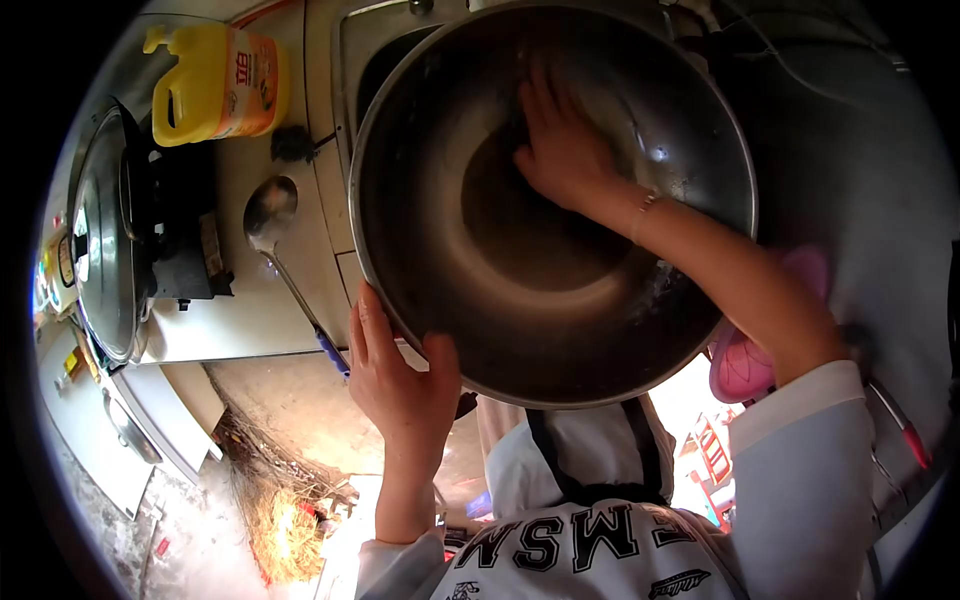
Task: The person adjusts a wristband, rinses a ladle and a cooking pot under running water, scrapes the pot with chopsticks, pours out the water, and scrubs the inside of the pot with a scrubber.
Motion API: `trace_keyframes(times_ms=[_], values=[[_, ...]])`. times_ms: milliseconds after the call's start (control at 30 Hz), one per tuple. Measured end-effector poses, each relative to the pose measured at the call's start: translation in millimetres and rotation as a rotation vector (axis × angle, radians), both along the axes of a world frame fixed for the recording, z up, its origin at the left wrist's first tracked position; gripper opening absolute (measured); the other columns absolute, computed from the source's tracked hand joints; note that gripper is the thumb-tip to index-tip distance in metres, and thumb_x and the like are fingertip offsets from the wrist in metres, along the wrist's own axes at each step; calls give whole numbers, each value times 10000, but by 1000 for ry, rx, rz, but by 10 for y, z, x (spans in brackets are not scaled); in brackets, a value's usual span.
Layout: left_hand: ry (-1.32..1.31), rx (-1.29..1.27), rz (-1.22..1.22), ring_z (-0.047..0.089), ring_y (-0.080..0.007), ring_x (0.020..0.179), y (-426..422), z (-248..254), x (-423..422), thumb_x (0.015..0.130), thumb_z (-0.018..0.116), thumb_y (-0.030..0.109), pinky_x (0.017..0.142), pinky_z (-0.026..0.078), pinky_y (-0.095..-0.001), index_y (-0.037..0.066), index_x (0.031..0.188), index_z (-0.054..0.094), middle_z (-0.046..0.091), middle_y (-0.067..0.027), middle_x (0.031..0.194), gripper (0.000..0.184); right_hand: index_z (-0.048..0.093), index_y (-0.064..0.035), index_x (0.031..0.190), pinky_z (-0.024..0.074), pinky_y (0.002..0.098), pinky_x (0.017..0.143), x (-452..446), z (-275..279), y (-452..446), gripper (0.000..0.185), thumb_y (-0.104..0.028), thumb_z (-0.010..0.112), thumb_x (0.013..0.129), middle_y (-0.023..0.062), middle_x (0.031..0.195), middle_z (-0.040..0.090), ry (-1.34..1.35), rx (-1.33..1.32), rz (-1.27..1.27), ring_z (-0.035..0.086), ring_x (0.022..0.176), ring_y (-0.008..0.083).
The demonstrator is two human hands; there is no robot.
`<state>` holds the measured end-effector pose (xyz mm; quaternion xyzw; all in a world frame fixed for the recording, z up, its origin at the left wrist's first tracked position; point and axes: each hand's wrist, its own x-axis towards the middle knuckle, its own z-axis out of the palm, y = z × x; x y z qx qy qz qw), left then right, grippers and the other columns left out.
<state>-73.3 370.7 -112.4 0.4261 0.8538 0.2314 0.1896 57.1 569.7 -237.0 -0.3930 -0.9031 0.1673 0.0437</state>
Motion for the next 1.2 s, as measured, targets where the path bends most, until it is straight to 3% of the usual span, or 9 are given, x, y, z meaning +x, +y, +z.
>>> trace_keyframes(times_ms=[133,333,500,567,700,800,933,1100,1200], values=[[41,12,-35,570,-281,729,-28,-7,-23,653,574,116,602,464,-378,-42,1251,423,545,-143,942,636,275,23,1349,294,388,1063,122,9,31,730,-232,605,750,205,1426,241,-108,-102,88,187,1339,365],[44,38,-51,574,-270,737,-13,-14,-35,648,570,126,596,464,-373,-30,1251,429,554,-128,940,638,248,16,1370,260,403,1081,-207,83,-488,781,-169,614,706,192,1442,222,104,-316,470,177,1353,332],[50,49,-27,576,-256,718,-4,-11,-37,638,578,115,588,466,-356,-30,1245,434,560,-124,935,640,226,-51,1402,152,449,1115,440,517,-657,802,-219,611,719,110,1475,195,-223,-495,893,171,1370,231],[-26,64,-11,576,-251,711,-27,-25,-42,635,581,110,586,467,-351,-30,1241,438,562,-122,934,638,213,-75,1414,140,448,1115,623,608,-476,794,-201,588,725,86,1487,173,-579,-489,794,161,1375,201],[-17,105,-25,579,-243,708,-47,-57,-50,639,599,115,592,472,-342,-26,1239,445,569,-124,955,636,242,-61,1401,155,446,1106,679,272,276,760,-156,565,720,97,1475,207,-451,-104,603,208,1356,225],[-10,103,-28,583,-245,718,-52,-75,-51,647,604,120,595,476,-342,-23,1244,444,574,-130,978,635,224,-35,1399,153,451,1104,121,221,344,743,-179,572,759,152,1468,197,-263,-217,512,184,1361,286],[37,85,-31,587,-249,732,-63,-75,-50,657,602,123,590,479,-345,-22,1245,444,580,-134,993,626,254,-60,1397,175,423,1099,-221,57,-78,705,-217,549,777,97,1466,224,-205,17,653,221,1343,276],[24,68,-12,585,-261,743,-58,-48,-29,658,604,136,602,479,-354,-18,1243,447,580,-133,1009,626,267,-123,1402,177,483,1098,280,305,-505,650,-311,531,838,47,1469,226,-101,-311,1049,201,1355,259],[-29,13,10,585,-271,753,-43,10,-32,656,604,141,608,480,-356,-18,1246,442,576,-132,1034,633,277,-152,1400,194,500,1090,602,497,-325,636,-301,530,836,36,1470,227,-333,-537,1099,202,1359,230]])
